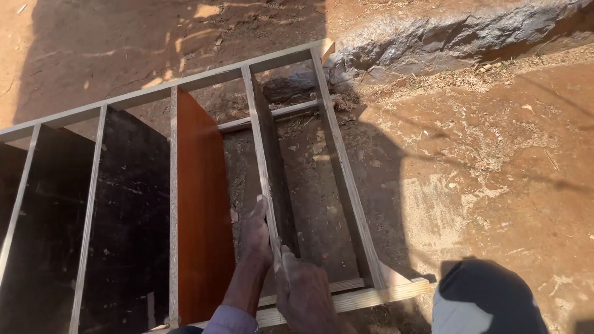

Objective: Sanding the interior dividers and frame of a wooden shelf unit by hand using sandpaper to smooth the surfaces.

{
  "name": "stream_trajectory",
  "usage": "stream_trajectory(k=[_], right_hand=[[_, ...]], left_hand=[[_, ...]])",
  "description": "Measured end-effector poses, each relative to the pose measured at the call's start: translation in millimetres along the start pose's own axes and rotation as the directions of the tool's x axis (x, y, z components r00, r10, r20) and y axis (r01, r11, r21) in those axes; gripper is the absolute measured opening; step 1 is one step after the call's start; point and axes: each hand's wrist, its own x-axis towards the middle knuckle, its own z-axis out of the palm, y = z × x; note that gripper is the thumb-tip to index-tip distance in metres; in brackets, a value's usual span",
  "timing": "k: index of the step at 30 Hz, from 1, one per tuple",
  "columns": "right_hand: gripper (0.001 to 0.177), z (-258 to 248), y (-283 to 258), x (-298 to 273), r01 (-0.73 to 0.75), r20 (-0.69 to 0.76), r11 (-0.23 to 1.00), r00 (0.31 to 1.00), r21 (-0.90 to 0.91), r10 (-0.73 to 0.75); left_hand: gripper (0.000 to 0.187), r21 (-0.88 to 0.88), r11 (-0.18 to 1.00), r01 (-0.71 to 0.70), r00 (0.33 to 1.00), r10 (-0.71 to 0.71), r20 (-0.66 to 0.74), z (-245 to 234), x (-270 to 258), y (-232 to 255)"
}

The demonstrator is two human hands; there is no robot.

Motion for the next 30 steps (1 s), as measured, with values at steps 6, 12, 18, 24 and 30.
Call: stream_trajectory(k=[6,12,18,24,30], right_hand=[[0.053,34.6,5.8,15.1,-0.101,-0.197,0.976,0.970,0.195,0.139],[0.054,24.4,2.0,118.3,-0.110,-0.175,0.973,0.974,0.202,0.147],[0.053,21.9,-2.0,66.9,-0.161,-0.107,0.947,0.974,0.279,0.198],[0.050,14.4,-6.3,83.0,-0.036,-0.102,0.987,0.993,0.156,0.052],[0.047,39.5,14.2,120.2,0.003,-0.245,1.000,0.970,0.015,0.001]], left_hand=[[0.063,0.056,0.997,0.053,0.998,-0.052,-0.019,12.7,-19.8,21.8],[0.058,0.089,0.996,-0.023,0.998,0.019,0.052,-10.1,21.2,-8.1],[0.061,0.094,0.993,0.077,0.996,-0.072,-0.058,-1.5,10.1,5.1],[0.027,-0.154,0.987,0.045,0.997,-0.055,-0.061,-23.4,45.5,-30.9],[0.048,-0.001,0.984,-0.179,0.953,0.174,0.247,-41.1,60.6,-49.4]])
